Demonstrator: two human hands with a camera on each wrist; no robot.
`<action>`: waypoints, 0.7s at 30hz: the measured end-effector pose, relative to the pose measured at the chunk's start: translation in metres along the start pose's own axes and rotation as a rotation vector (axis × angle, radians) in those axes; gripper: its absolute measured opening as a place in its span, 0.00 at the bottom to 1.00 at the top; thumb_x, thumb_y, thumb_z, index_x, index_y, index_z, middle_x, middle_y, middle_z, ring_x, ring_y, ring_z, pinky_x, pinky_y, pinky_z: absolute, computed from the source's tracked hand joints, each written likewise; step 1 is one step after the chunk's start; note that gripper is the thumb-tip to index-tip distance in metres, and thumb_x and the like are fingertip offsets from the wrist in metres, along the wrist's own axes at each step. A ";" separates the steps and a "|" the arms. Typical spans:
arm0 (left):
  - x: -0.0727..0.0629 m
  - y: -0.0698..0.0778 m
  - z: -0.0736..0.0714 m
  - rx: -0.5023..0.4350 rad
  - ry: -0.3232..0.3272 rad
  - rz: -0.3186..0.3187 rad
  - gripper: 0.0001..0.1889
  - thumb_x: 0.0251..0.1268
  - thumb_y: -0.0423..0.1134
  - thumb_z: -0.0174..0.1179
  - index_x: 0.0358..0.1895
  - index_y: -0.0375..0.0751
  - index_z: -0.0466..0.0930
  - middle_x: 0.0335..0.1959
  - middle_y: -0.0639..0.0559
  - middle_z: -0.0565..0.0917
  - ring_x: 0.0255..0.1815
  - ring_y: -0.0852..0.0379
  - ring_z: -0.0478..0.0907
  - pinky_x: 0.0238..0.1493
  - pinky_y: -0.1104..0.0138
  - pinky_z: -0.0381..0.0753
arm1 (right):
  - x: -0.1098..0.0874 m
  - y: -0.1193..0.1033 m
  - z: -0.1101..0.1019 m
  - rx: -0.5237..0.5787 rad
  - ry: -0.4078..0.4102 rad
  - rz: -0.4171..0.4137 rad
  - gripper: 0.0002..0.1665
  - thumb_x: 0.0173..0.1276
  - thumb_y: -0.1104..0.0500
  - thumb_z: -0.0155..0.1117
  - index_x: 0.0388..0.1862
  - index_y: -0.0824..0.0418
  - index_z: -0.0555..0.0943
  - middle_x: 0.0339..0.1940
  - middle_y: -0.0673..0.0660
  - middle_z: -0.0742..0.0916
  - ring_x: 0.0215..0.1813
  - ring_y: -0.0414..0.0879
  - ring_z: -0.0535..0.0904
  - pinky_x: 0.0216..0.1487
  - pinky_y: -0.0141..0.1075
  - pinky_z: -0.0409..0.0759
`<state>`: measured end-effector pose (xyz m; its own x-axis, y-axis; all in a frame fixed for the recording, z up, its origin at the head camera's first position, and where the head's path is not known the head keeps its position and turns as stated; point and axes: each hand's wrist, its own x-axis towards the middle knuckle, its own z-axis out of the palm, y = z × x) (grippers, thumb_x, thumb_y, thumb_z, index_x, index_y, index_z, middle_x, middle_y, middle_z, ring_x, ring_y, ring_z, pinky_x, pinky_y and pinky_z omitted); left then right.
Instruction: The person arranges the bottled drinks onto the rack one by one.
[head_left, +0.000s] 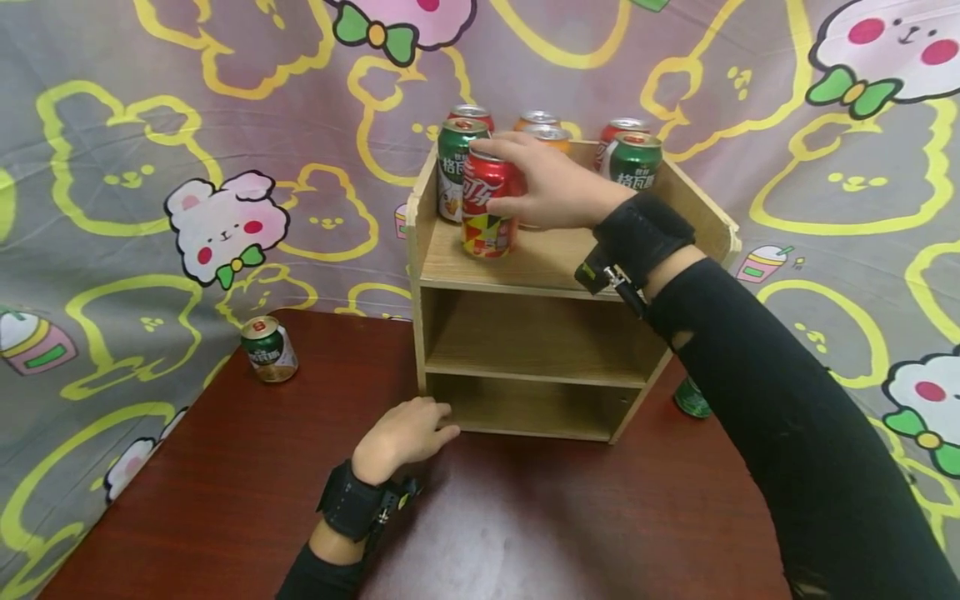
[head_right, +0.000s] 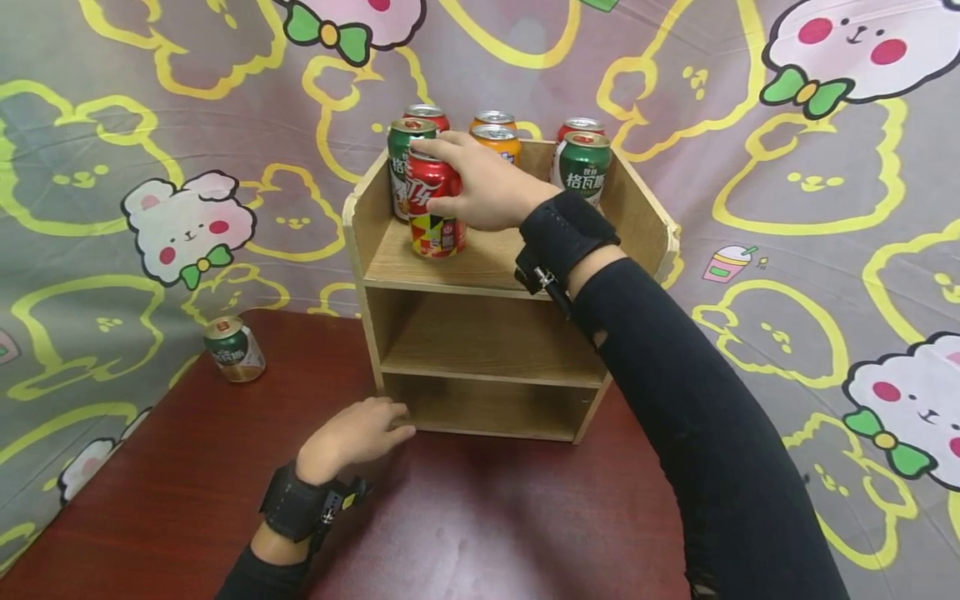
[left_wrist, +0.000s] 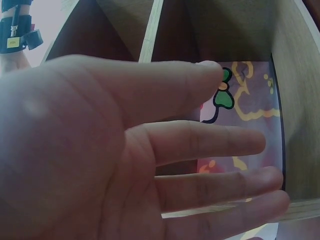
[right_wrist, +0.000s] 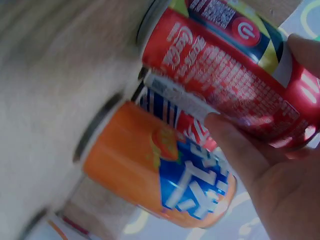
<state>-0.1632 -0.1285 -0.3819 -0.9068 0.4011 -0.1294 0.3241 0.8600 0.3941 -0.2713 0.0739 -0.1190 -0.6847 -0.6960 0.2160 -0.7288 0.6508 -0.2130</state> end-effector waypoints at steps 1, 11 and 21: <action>0.000 0.000 0.000 -0.002 -0.002 0.000 0.24 0.68 0.47 0.56 0.59 0.33 0.75 0.54 0.39 0.78 0.57 0.43 0.73 0.55 0.53 0.73 | -0.001 -0.001 -0.001 -0.017 -0.005 0.010 0.41 0.68 0.55 0.60 0.76 0.57 0.54 0.74 0.64 0.56 0.72 0.56 0.54 0.67 0.49 0.60; 0.002 -0.001 0.002 -0.008 0.002 -0.009 0.24 0.68 0.48 0.56 0.59 0.34 0.75 0.55 0.40 0.78 0.57 0.44 0.73 0.56 0.53 0.72 | 0.000 -0.020 0.004 -0.107 0.052 0.119 0.45 0.63 0.52 0.66 0.75 0.55 0.56 0.69 0.68 0.62 0.64 0.59 0.66 0.61 0.49 0.69; 0.002 -0.001 0.003 -0.006 0.000 -0.011 0.24 0.67 0.48 0.56 0.58 0.33 0.76 0.53 0.40 0.78 0.56 0.44 0.74 0.54 0.53 0.73 | 0.002 -0.014 0.007 -0.067 0.065 0.009 0.42 0.62 0.59 0.66 0.73 0.59 0.59 0.70 0.64 0.64 0.65 0.56 0.66 0.62 0.46 0.68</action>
<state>-0.1645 -0.1274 -0.3851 -0.9101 0.3920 -0.1340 0.3129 0.8625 0.3978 -0.2629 0.0612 -0.1225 -0.6888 -0.6703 0.2761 -0.7199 0.6773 -0.1515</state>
